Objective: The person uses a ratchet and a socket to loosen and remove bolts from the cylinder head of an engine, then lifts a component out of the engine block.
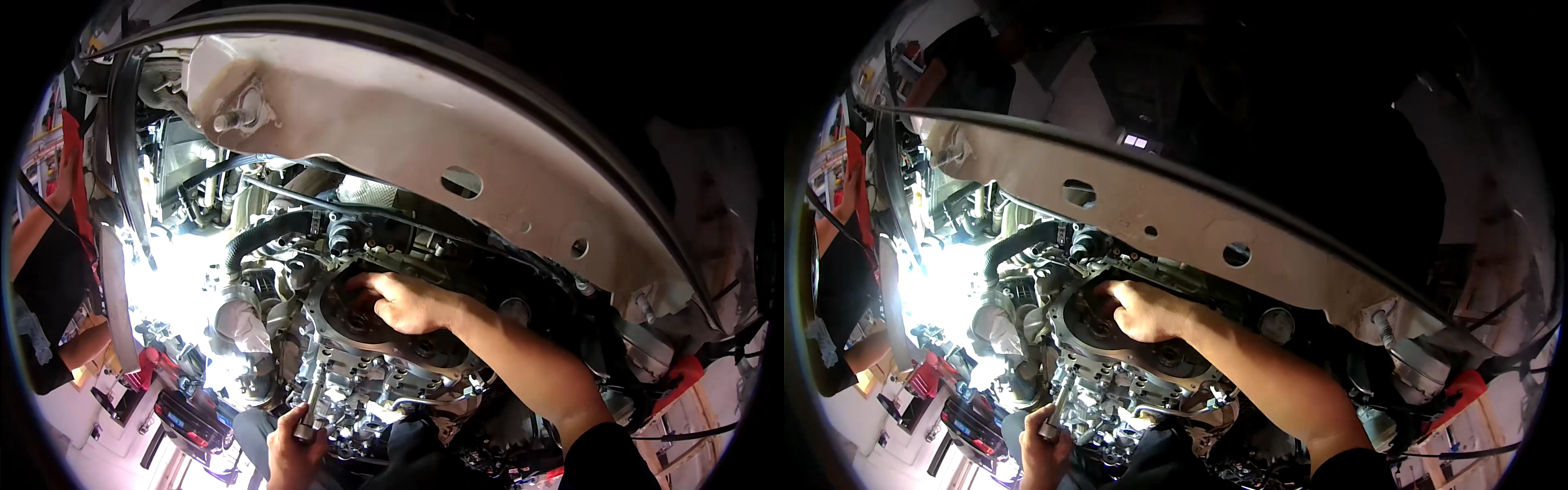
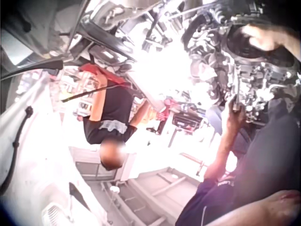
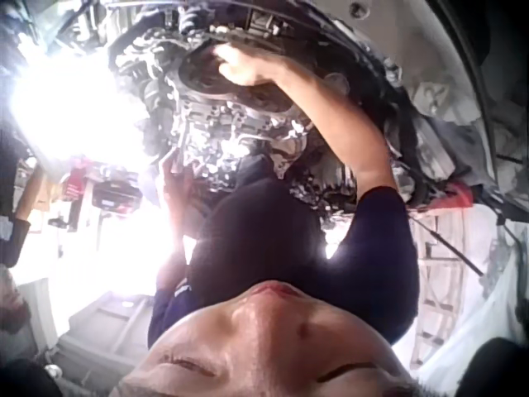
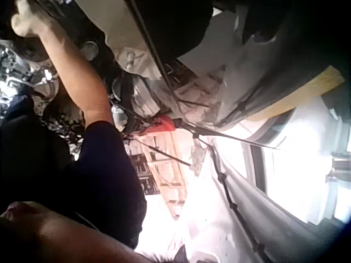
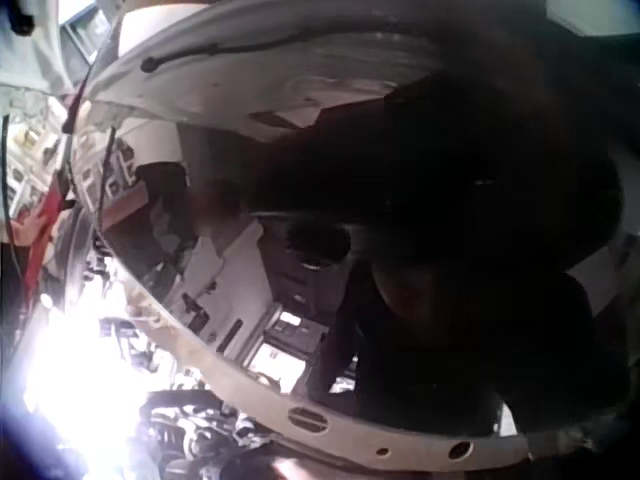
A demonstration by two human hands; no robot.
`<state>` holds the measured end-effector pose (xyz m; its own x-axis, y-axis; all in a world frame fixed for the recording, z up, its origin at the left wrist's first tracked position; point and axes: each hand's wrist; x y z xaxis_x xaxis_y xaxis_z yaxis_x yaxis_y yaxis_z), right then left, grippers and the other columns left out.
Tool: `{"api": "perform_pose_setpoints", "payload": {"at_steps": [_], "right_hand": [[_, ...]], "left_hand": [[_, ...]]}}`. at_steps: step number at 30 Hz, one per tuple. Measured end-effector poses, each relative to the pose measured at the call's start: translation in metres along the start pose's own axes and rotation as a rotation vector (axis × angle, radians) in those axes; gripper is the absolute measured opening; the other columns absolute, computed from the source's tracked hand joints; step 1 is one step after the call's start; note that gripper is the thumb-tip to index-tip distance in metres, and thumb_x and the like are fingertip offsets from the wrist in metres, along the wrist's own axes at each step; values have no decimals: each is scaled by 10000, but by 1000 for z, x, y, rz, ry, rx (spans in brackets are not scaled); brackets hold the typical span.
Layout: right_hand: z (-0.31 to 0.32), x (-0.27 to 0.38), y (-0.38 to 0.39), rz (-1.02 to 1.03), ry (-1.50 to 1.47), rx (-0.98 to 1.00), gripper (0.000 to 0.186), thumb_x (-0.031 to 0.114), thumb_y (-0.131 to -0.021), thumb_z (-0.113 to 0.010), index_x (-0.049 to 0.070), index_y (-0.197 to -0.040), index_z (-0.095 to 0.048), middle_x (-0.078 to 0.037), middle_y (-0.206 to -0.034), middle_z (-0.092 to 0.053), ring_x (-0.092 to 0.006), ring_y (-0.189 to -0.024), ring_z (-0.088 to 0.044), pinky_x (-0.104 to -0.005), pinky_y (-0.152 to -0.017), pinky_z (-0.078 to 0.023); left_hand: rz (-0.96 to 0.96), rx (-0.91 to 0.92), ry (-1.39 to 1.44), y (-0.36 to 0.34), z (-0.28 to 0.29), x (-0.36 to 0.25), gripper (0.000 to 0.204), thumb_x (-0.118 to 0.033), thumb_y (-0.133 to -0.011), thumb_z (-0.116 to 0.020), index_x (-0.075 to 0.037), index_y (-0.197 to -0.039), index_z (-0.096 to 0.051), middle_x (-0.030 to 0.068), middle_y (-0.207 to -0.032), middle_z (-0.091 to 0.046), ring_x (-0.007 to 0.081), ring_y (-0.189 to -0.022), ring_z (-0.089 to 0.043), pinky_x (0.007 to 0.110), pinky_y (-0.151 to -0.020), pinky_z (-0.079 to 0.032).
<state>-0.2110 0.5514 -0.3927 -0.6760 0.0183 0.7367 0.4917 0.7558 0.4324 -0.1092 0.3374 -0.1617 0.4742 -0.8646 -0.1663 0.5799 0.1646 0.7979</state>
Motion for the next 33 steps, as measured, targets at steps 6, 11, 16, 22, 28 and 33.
{"api": "perform_pose_setpoints", "payload": {"at_steps": [6, 11, 16, 22, 28, 33], "right_hand": [[-1, 0, 7, 84, 251, -245, 463, -93, -808, -397, -73, -1250, -533, -221, -1137, -666, -269, -1060, -654, -337, -948, -498], [2, 11, 14, 113, 208, -199, 479, -104, -787, -382, -78, -1234, -552, -227, -1171, -652, -278, -1112, -636, -346, -1000, -481], [-1, 11, 8, 113, 102, -65, 501, -72, -803, -398, -78, -1289, -522, -226, -1264, -608, -281, -1193, -583, -343, -1062, -429], [-3, 11, -2, 182, 7, 0, 493, -49, -801, -396, -73, -1272, -538, -198, -1240, -632, -247, -1156, -598, -325, -1044, -435], [-2, 12, -5, 136, -151, 54, 468, -71, -809, -392, -73, -1246, -560, -159, -1195, -649, -211, -1109, -607, -315, -1018, -452], [-4, 16, -5, -56, -438, 64, 447, -68, -848, -372, -52, -1247, -573, -155, -1181, -649, -217, -1104, -607, -313, -1020, -449]], "left_hand": [[-100, -263, 225, -5, -12, 0, 240, -206, -979, -563, -12, -1113, -519, 3, -648, -512, 58, -508, -462, 215, -467, -342], [305, -290, 573, 3, -19, -34, 163, -146, -979, -526, -12, -1060, -566, 59, -793, -547, 141, -677, -524, 296, -585, -448], [176, -303, 355, -3, -18, -42, 163, -143, -986, -544, -12, -1083, -557, 43, -760, -545, 118, -642, -513, 265, -553, -430], [155, -287, 349, -5, -18, -29, 197, -166, -985, -563, -7, -1101, -551, 32, -721, -525, 115, -632, -508, 267, -568, -436], [165, -293, 231, -5, -19, -33, 226, -181, -986, -550, 17, -1094, -560, 68, -779, -545, 152, -692, -526, 307, -632, -458], [120, -301, 92, -5, -13, -45, 262, -195, -978, -541, 43, -1077, -590, 141, -895, -582, 228, -782, -557, 355, -711, -468]]}}
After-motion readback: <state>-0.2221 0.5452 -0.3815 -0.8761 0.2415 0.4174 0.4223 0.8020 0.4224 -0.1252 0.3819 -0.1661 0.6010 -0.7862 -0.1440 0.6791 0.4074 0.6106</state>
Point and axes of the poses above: each hand's wrist, its own y-axis away from the middle knuckle, its own z-axis out of the back of the hand, x = y × z
